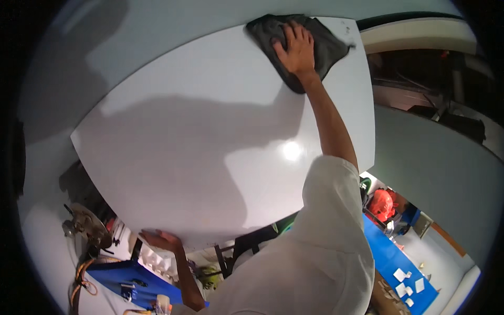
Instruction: Cleaning a white curved board with a cloth and cleaning spray.
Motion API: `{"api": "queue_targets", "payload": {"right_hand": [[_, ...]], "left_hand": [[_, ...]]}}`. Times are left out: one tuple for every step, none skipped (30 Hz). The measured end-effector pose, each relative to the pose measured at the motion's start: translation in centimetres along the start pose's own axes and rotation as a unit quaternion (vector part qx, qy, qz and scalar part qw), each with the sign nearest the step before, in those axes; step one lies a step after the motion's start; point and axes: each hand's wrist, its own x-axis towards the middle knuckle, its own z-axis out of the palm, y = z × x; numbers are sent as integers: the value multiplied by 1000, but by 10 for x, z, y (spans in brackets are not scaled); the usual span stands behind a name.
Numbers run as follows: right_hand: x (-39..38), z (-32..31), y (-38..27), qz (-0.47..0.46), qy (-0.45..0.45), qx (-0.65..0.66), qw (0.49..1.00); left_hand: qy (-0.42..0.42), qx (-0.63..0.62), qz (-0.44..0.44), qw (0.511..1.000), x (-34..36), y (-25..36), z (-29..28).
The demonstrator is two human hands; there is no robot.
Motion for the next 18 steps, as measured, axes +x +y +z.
{"api": "queue_targets", "payload": {"right_hand": [[-9, 0, -11, 32, -24, 11, 999], [-30, -7, -24, 26, -25, 15, 999], [-56, -17, -36, 18, -19, 16, 1000], [-113, -40, -61, 58, -79, -17, 995], [-168, -63, -88, 74, -94, 31, 992], [-226, -84, -117, 88, -98, 49, 990], [-285, -105, -148, 128, -115, 25, 985], [-335, -122, -174, 142, -132, 20, 981], [-373, -132, -196, 184, -156, 17, 970], [-394, -136, -202, 132, -193, -14, 972], [-400, -132, -203, 132, -183, -13, 974], [-386, -124, -198, 140, -162, -2, 977], [-355, -109, -185, 111, -158, 10, 981], [-310, -96, -167, 130, -175, 29, 975], [-256, -80, -149, 136, -224, 0, 965], [-195, -59, -134, 96, -162, 13, 982], [-133, -39, -123, 46, -102, -17, 994], [-76, -20, -114, 28, -49, 11, 998]], "left_hand": [[-1, 6, 4, 1000, 0, 1, -1], [-7, 17, -11, 1000, 0, 2, -2], [-23, 28, -42, 998, -1, 4, -3], [-20, 29, -53, 998, 1, 4, -3], [-19, 33, -48, 998, 2, 5, -2], [-21, 41, -48, 998, 2, 5, -3], [-28, 50, -56, 997, -1, 5, -4], [-32, 50, -62, 996, -2, 6, -4], [-33, 48, -65, 996, -2, 6, -4], [-30, 48, -66, 996, -2, 6, -3], [-32, 48, -82, 995, -2, 6, -3], [-22, 47, -72, 996, -1, 7, -4], [-20, 46, -65, 997, 0, 8, -3], [-17, 41, -59, 997, 1, 9, -4], [-17, 40, -69, 997, 1, 10, -3], [-18, 34, -66, 997, 2, 12, -2], [-14, 29, -65, 997, 3, 13, -3], [-7, 25, -61, 998, 3, 15, -3]]}}
